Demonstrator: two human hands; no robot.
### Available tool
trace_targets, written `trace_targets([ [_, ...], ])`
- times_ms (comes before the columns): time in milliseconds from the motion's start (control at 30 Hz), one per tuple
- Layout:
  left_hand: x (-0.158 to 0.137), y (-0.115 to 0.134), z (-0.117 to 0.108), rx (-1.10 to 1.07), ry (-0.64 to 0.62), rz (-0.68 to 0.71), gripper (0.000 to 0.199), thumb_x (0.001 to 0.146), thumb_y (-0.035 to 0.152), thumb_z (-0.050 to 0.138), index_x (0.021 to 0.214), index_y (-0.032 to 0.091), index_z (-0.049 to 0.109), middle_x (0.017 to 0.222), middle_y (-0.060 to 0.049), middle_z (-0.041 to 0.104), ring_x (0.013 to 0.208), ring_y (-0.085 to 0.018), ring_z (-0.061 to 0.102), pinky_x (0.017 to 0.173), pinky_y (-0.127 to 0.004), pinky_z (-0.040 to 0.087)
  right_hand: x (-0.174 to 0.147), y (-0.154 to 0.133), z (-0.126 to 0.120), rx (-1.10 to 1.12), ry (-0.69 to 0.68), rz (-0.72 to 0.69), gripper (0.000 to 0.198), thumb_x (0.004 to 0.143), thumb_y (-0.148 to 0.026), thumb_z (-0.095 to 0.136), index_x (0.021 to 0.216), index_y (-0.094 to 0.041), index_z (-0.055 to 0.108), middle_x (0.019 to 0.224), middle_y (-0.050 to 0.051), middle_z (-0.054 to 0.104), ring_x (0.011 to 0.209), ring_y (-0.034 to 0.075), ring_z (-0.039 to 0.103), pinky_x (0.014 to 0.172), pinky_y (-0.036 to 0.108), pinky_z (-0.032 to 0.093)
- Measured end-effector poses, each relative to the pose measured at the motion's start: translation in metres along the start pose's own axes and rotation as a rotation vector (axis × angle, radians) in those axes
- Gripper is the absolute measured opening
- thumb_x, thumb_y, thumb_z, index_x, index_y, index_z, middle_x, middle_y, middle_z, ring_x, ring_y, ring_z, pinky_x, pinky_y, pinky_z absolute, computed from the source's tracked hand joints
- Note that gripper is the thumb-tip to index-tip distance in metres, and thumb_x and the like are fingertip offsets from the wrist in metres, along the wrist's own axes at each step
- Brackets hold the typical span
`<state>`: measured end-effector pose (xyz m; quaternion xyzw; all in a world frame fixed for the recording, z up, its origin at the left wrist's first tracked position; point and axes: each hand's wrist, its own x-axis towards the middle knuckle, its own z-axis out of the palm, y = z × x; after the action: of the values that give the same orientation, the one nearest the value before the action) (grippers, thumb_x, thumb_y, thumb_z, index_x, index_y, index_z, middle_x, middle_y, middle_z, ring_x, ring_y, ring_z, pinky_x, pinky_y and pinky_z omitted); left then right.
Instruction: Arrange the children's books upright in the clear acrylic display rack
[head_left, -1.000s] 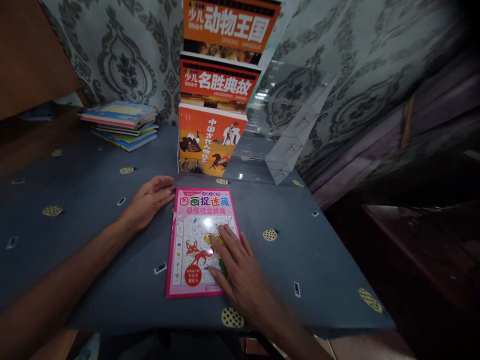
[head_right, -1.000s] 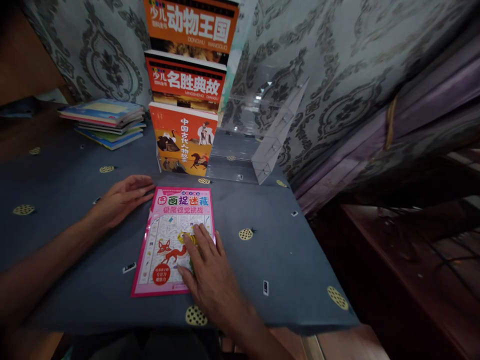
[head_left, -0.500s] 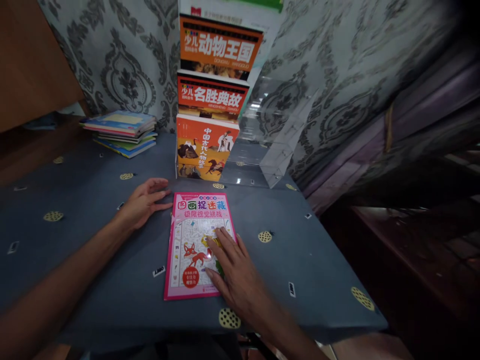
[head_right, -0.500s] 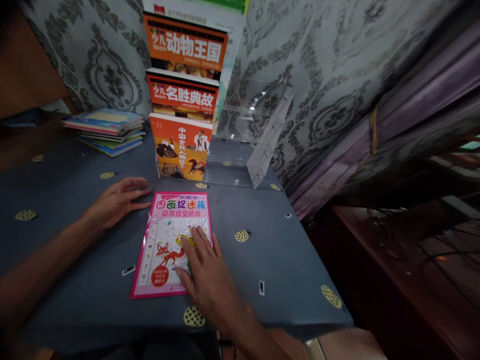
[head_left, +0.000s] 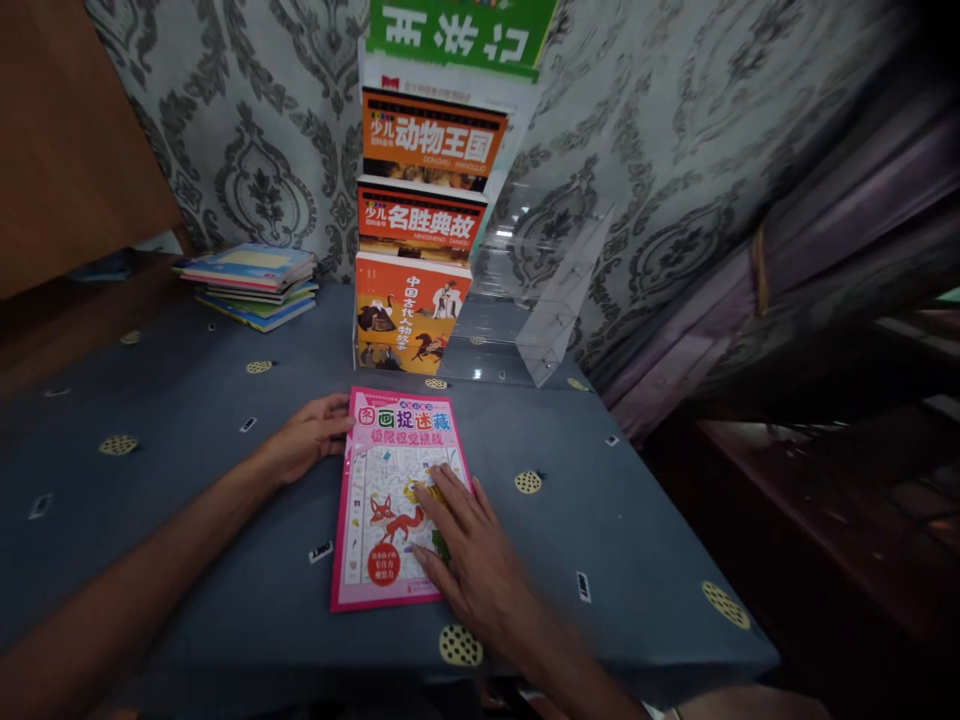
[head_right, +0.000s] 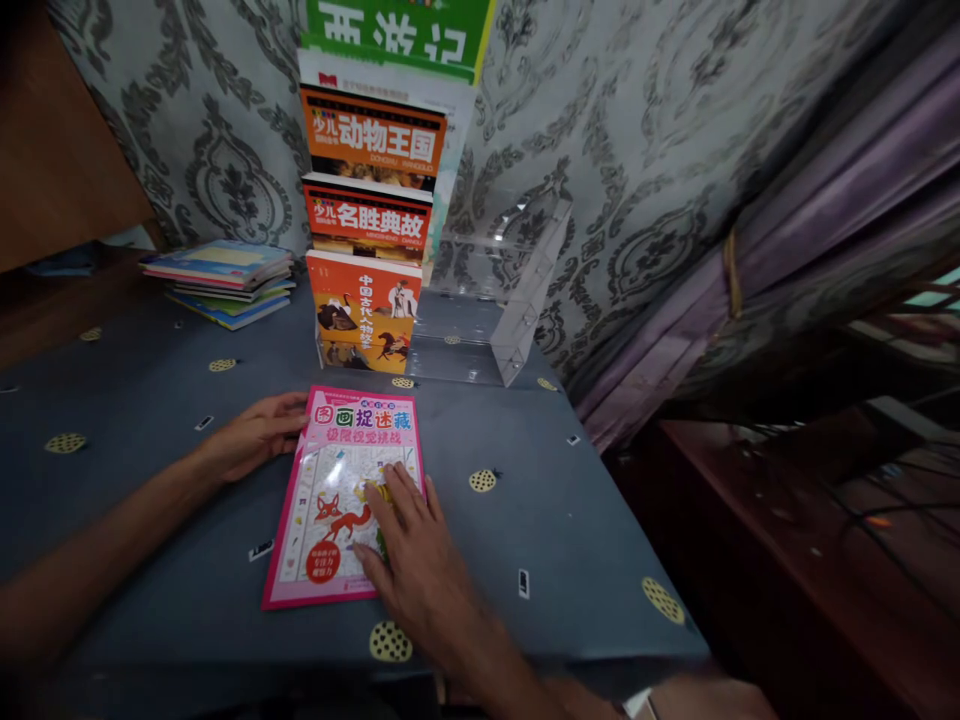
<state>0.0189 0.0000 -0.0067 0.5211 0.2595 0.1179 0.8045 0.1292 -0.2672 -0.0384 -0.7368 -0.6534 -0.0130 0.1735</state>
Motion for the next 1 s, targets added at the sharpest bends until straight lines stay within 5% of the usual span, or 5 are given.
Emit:
trace_targets([
  [367, -0.002, -0.006, -0.003, 0.038, -0.19, -0.067, 0.06, 0.078, 0.024, 0.081, 0.132, 0.018, 0.057, 0.111, -0.014, 0.077, 0.094, -0.027, 0.076, 0.075, -0.035, 0.063, 0.0, 0.002, 0.004, 0.107, 0.028, 0.007, 0.053, 0.101, -0.031, 0.052, 0.152, -0.02, 0.041, 0.159, 0.016, 0.042, 0.149, 0.034, 0.035, 0.12, 0.061, 0.033],
  [667, -0.006, -0.008, 0.011, -0.146, -0.252, -0.009, 0.058, 0.08, 0.018, 0.079, 0.133, 0.017, 0.056, 0.112, -0.014, 0.077, 0.099, -0.027, 0.076, 0.083, -0.035, 0.063, -0.007, 0.008, 0.004, 0.402, 0.254, 0.266, 0.075, 0.101, -0.036, 0.051, 0.164, -0.028, 0.009, 0.171, 0.013, 0.007, 0.156, 0.036, 0.017, 0.12, 0.061, 0.032],
  [800, -0.01, -0.005, 0.018, -0.218, -0.197, 0.028, 0.052, 0.079, 0.013, 0.078, 0.128, 0.015, 0.059, 0.11, -0.013, 0.078, 0.096, -0.026, 0.077, 0.081, -0.033, 0.064, 0.0, 0.014, 0.007, 0.776, 0.354, 0.473, 0.074, 0.096, -0.044, 0.058, 0.161, -0.029, 0.025, 0.167, 0.013, 0.027, 0.153, 0.036, 0.027, 0.123, 0.063, 0.026],
  [1000, -0.013, -0.005, 0.023, -0.297, -0.134, 0.063, 0.037, 0.082, 0.011, 0.075, 0.117, 0.015, 0.065, 0.104, -0.01, 0.079, 0.091, -0.022, 0.077, 0.079, -0.03, 0.063, 0.033, 0.013, -0.01, 1.651, 0.281, 0.733, 0.065, 0.08, -0.048, 0.077, 0.135, -0.019, 0.059, 0.125, 0.015, 0.072, 0.119, 0.034, 0.067, 0.101, 0.054, 0.054],
])
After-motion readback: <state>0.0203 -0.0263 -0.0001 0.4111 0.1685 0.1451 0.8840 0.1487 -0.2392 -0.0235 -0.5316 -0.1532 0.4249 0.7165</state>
